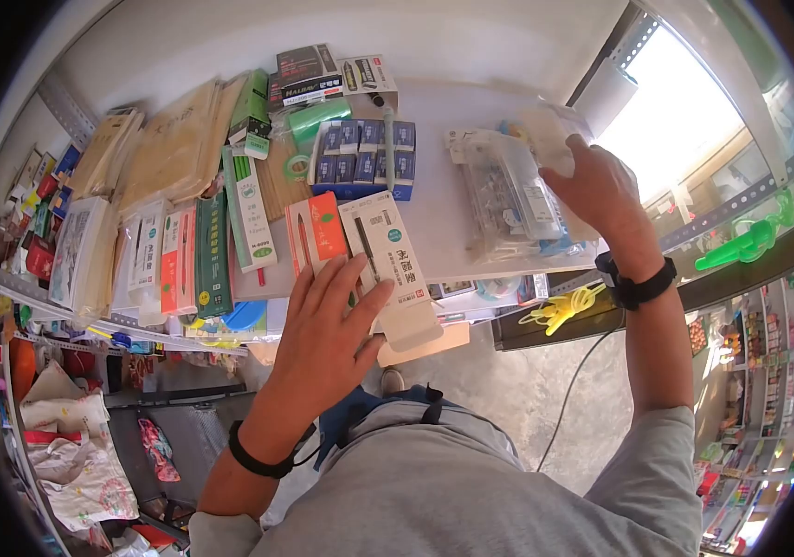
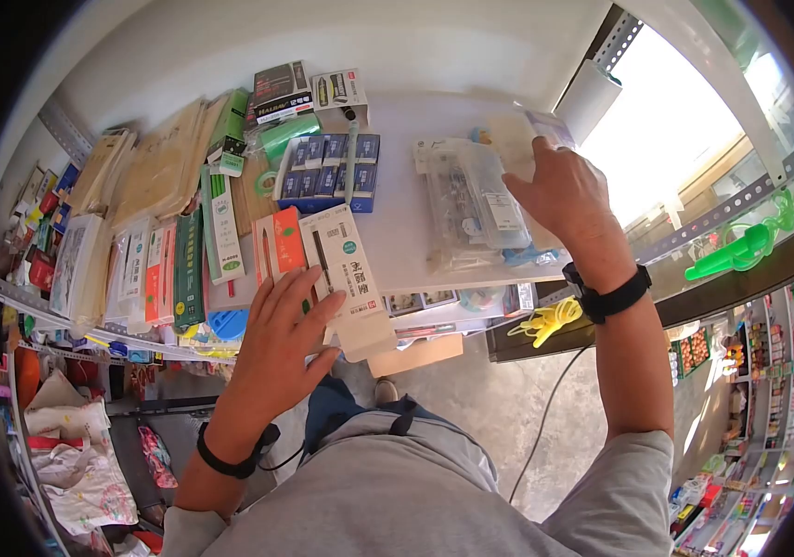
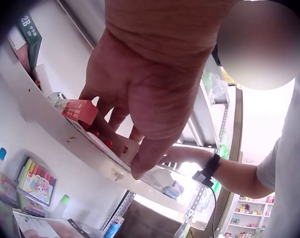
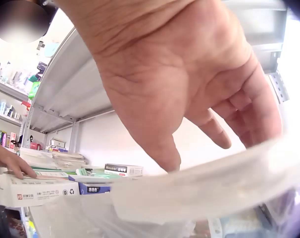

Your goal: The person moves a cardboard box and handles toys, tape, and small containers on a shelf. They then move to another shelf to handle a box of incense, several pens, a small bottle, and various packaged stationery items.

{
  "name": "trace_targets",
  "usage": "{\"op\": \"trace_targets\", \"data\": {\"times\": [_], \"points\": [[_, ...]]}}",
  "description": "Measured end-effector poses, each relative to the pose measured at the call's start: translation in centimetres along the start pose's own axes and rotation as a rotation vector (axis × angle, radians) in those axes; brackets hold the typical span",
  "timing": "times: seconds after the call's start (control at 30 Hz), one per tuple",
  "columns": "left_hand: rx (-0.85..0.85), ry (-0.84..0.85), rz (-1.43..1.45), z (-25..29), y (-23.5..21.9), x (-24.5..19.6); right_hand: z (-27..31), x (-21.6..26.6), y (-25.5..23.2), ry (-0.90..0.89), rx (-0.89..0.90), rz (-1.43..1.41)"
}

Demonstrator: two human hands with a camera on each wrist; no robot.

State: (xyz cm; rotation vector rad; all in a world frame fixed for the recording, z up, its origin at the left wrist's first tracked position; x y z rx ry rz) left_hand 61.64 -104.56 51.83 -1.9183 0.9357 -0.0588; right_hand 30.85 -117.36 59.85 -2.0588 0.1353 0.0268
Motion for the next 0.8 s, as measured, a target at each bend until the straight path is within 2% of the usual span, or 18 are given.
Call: {"op": "trace_targets", "data": {"times": [0.1, 0.2, 0.27, 0.3, 0.33, 0.37, 0.43, 0.63, 0.8], "points": [[0.008, -0.009, -0.021, 0.1, -0.2, 0.0, 0.9, 1.0, -1.0, -0.015, -0.064, -0.037], [0.002, -0.037, -0.078, 0.7, -0.4, 0.6, 3.7, 4.0, -4.6, -0.084, -0.24, -0.204], [-0.012, -0.055, -0.093, 0.9, -0.4, 1.1, 7.1, 7.2, -6.1, -0.172, -0.26, -0.354], [-0.017, -0.066, -0.085, 1.0, -0.3, 1.3, 9.2, 9.7, -6.8, -0.276, -0.265, -0.485], [-0.023, -0.076, -0.076, 1.1, -0.3, 1.6, 10.9, 11.6, -5.9, -0.255, -0.107, -0.599], [-0.034, -0.085, -0.061, 1.2, -0.3, 1.8, 12.8, 13.6, -5.9, -0.343, -0.12, -0.641], [-0.055, -0.092, -0.028, 1.3, -0.4, 2.0, 15.0, 17.0, -4.7, -0.415, 0.003, -0.683], [-0.027, -0.065, -0.015, 1.0, -0.5, 2.0, 13.7, 18.6, -3.8, -0.348, -0.086, -0.735], [0.041, -0.022, -0.096, 1.3, 0.3, 1.0, 6.7, 17.6, -3.3, -0.308, -0.067, -0.621]]}}
Point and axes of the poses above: each hand's wrist, its own z-axis away from the middle knuckle, its own y-axis out of the palm, x = y × z, the point moved 10 cm from there along -z, towards the middle knuckle, and after that the axes turned 15 degrees about -x, right-handed, at the moved point
